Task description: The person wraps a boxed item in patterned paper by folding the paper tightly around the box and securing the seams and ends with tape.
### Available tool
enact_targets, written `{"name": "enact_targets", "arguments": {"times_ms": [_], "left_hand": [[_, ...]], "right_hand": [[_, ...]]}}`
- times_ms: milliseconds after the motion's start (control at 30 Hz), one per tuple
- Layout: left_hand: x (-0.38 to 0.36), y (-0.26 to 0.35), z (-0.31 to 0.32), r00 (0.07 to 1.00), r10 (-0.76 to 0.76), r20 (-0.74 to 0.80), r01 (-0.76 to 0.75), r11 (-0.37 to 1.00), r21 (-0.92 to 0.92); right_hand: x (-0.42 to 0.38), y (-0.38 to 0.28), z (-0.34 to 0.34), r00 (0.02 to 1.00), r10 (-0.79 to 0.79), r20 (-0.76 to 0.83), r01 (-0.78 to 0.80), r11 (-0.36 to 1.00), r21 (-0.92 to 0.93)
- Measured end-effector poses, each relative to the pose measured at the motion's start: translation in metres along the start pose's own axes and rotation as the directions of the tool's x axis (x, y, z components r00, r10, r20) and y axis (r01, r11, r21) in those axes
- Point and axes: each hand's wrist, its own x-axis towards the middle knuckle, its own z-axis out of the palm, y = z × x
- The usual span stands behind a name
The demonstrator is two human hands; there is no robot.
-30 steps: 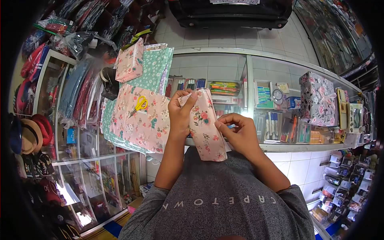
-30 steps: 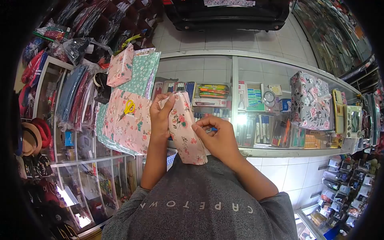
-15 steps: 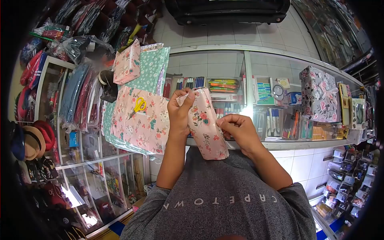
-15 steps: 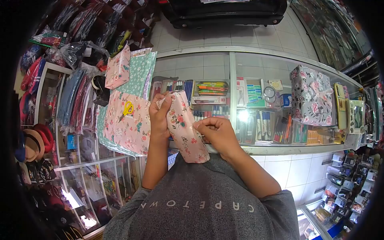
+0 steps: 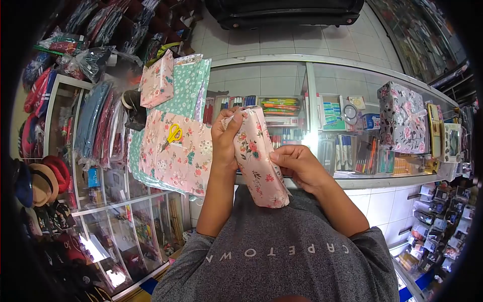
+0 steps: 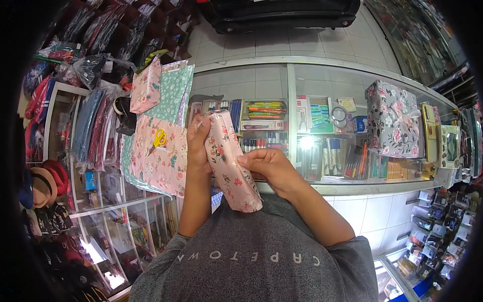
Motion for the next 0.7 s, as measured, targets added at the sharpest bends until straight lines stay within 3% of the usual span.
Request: {"name": "enact_targets", "arguments": {"times_ms": [200,700], "left_hand": [[0.004,-0.002,0.002,1.000,0.002,0.026,-0.003,1.000,0.021],[0.003,-0.011,0.001,0.999,-0.048,-0.008,0.048,0.999,0.019]], "right_hand": [[-0.001,-0.006,0.000,0.998,-0.066,0.015,0.067,0.997,-0.045],[-0.003,-0.013,-0.001,0.997,-0.018,-0.075,0.008,0.992,-0.128]]}}
